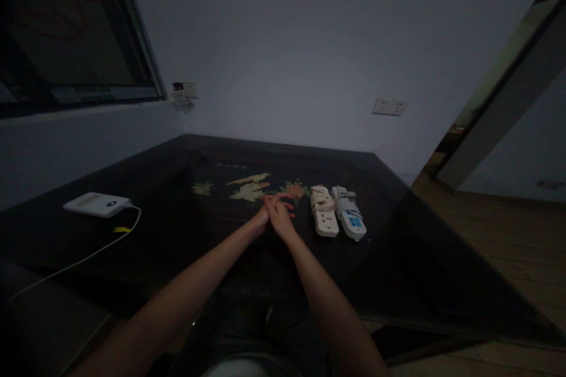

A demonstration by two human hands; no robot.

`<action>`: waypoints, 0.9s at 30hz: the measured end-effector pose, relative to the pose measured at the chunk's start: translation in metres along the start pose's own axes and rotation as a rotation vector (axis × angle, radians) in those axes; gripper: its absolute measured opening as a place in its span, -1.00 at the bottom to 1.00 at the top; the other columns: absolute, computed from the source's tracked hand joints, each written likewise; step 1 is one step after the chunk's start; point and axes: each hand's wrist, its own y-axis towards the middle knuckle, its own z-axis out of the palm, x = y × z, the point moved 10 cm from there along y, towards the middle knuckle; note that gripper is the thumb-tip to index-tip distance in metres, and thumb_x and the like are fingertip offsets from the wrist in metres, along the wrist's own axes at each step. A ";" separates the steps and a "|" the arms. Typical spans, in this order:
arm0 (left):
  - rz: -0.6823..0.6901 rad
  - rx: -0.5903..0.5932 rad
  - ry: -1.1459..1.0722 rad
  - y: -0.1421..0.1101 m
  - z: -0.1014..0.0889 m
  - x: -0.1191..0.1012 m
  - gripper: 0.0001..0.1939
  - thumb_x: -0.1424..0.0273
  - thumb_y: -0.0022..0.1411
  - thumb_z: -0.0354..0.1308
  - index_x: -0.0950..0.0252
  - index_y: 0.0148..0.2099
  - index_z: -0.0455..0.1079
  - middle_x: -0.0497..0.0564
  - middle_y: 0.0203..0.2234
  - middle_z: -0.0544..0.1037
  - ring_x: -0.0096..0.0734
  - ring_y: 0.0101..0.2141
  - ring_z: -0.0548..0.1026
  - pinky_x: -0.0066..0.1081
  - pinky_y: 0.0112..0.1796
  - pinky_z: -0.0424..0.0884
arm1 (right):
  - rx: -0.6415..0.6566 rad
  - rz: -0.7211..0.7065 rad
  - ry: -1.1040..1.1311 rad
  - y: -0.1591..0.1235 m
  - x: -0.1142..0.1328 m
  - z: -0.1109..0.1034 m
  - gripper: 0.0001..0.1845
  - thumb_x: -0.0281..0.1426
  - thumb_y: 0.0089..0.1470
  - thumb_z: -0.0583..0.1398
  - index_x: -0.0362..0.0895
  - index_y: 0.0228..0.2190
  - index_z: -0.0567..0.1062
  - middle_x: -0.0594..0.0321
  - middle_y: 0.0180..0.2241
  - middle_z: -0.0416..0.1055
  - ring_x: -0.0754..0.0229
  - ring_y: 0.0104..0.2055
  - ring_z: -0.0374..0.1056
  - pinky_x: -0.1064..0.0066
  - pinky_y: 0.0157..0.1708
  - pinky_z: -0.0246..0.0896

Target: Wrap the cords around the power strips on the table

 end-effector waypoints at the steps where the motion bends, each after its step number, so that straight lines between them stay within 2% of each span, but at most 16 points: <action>1: 0.000 0.001 0.001 0.000 0.000 0.000 -0.50 0.19 0.24 -0.10 0.30 0.16 0.16 0.07 -0.30 0.52 -0.29 -0.37 0.54 -0.44 -0.38 0.38 | 0.000 0.000 -0.001 0.000 0.000 0.000 -0.41 -0.04 0.10 0.00 -0.25 -0.13 0.50 -0.01 -0.11 0.46 -0.02 0.01 0.32 0.27 0.04 0.09; 6: 0.002 0.004 0.000 0.004 -0.002 0.003 -0.52 0.23 0.28 -0.17 0.32 0.17 0.14 0.08 -0.31 0.52 -0.30 -0.39 0.55 -0.46 -0.41 0.38 | -0.002 0.001 -0.007 -0.002 0.000 0.000 -0.45 -0.09 0.12 -0.01 -0.24 -0.11 0.49 0.00 -0.10 0.45 -0.02 0.02 0.31 0.26 0.05 0.09; 14: 0.015 0.007 0.014 0.006 -0.003 0.005 -0.53 0.25 0.30 -0.20 0.32 0.18 0.14 0.07 -0.31 0.53 -0.31 -0.36 0.55 -0.46 -0.38 0.40 | 0.000 0.001 0.000 0.000 0.001 0.001 -0.40 -0.03 0.10 -0.01 -0.25 -0.13 0.50 -0.02 -0.10 0.45 -0.01 0.01 0.33 0.28 0.04 0.10; 22: 0.014 0.014 0.027 0.005 -0.001 0.003 -0.47 0.14 0.28 -0.16 0.30 0.20 0.14 0.09 -0.29 0.54 -0.28 -0.38 0.55 -0.43 -0.39 0.40 | 0.012 0.002 -0.020 -0.001 0.004 0.001 -0.43 -0.07 0.12 -0.02 -0.24 -0.13 0.50 -0.03 -0.10 0.46 -0.01 0.03 0.32 0.27 0.06 0.08; 27: 0.001 0.016 0.028 0.006 -0.001 0.004 -0.50 0.22 0.30 -0.20 0.31 0.21 0.11 0.09 -0.30 0.54 -0.30 -0.36 0.56 -0.44 -0.36 0.41 | 0.014 -0.003 -0.026 -0.001 0.003 0.001 -0.42 -0.07 0.12 -0.02 -0.26 -0.11 0.49 -0.02 -0.10 0.46 0.00 0.02 0.32 0.28 0.06 0.09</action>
